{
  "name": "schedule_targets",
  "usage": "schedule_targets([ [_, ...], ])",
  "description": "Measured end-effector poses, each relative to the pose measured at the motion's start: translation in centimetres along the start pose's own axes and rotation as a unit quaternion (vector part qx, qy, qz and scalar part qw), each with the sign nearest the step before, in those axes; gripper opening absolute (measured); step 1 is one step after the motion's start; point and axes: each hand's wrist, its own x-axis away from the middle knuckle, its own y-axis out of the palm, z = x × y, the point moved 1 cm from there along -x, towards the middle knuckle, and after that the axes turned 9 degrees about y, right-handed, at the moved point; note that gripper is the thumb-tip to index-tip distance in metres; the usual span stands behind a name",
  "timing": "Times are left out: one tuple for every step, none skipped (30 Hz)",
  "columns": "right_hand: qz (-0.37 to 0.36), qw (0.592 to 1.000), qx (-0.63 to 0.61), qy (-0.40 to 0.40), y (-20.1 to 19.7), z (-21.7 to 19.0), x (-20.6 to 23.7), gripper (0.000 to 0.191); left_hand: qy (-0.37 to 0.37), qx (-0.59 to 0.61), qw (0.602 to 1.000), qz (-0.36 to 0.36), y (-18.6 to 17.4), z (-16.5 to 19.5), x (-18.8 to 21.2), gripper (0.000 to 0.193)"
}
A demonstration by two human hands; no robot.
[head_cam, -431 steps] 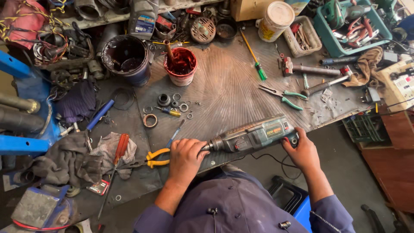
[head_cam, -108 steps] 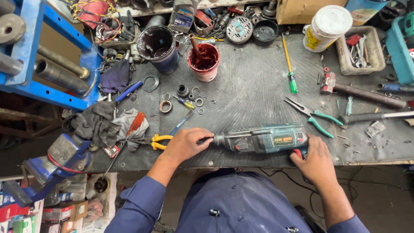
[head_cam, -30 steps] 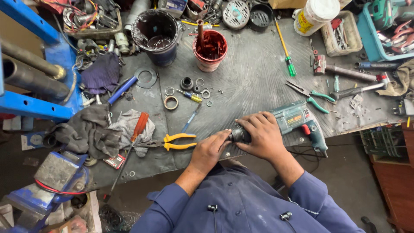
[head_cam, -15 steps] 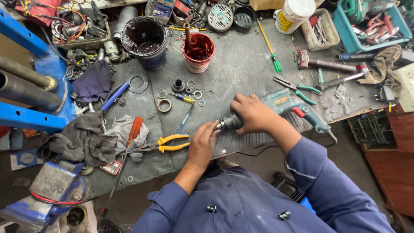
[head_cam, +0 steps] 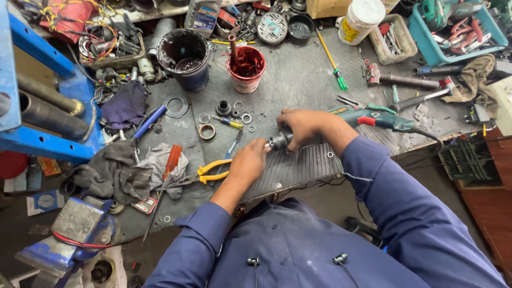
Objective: The person uses a screwdriver to loosen the chuck of a corded drill, then uses pliers to remove the chuck. They wipe the drill body with a cloth, plug in the power cord, and test the drill. Finally, they reattach the chuck and tighten it.
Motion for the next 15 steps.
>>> schedule_targets([
  [0.005,1.0,0.004,-0.019,-0.3,-0.2,-0.2,0.074,0.004,0.008,1.0,0.002,-0.3,0.1,-0.3,0.019],
  [0.01,0.999,0.006,-0.038,-0.5,-0.2,-0.3,0.074,0.007,0.017,1.0,0.002,-0.6,0.1,-0.7,0.021],
  [0.015,0.998,0.009,-0.056,-0.7,-0.1,-0.4,0.074,-0.01,0.015,1.0,-0.016,-0.8,0.2,-1.0,0.022],
  [0.002,0.999,-0.006,-0.037,-0.9,0.1,-0.4,0.074,-0.027,0.014,0.999,-0.036,-0.9,0.2,-1.3,0.024],
  [-0.011,1.0,-0.023,-0.019,-1.1,0.3,-0.5,0.074,-0.045,0.011,0.997,-0.055,-1.0,0.2,-1.6,0.026],
  [-0.025,0.999,-0.04,0.0,-1.2,0.5,-0.4,0.074,-0.043,0.018,0.997,-0.054,-1.1,0.2,-1.8,0.027],
  [-0.007,0.998,-0.07,0.0,-1.2,0.6,-0.3,0.072,-0.041,0.025,0.997,-0.053,-1.2,0.3,-2.1,0.028],
  [0.012,0.995,-0.1,0.001,-1.3,0.7,-0.2,0.07,-0.039,0.032,0.997,-0.052,-1.3,0.4,-2.3,0.029],
  [0.031,0.991,-0.128,0.002,-1.4,0.9,-0.1,0.068,-0.043,0.047,0.997,-0.043,-1.3,0.4,-2.5,0.029],
  [0.11,0.989,-0.096,-0.033,-1.7,1.0,0.0,0.064,-0.047,0.062,0.996,-0.032,-1.4,0.5,-2.6,0.03],
  [0.186,0.978,-0.063,-0.068,-1.8,1.0,0.1,0.061,-0.053,0.077,0.995,-0.021,-1.5,0.7,-2.7,0.031],
  [0.259,0.96,-0.03,-0.104,-1.9,1.0,0.2,0.06,-0.068,0.088,0.994,-0.023,-1.5,0.8,-2.8,0.033],
  [0.307,0.946,-0.014,-0.104,-1.9,1.0,0.2,0.055,-0.084,0.098,0.991,-0.024,-1.6,0.9,-2.9,0.035],
  [0.354,0.929,0.001,-0.104,-1.9,1.1,0.2,0.052,-0.099,0.107,0.989,-0.027,-1.6,1.0,-3.0,0.037],
  [0.401,0.91,0.016,-0.102,-1.9,1.2,0.1,0.05,-0.123,0.116,0.985,-0.037,-1.6,1.1,-3.0,0.038],
])
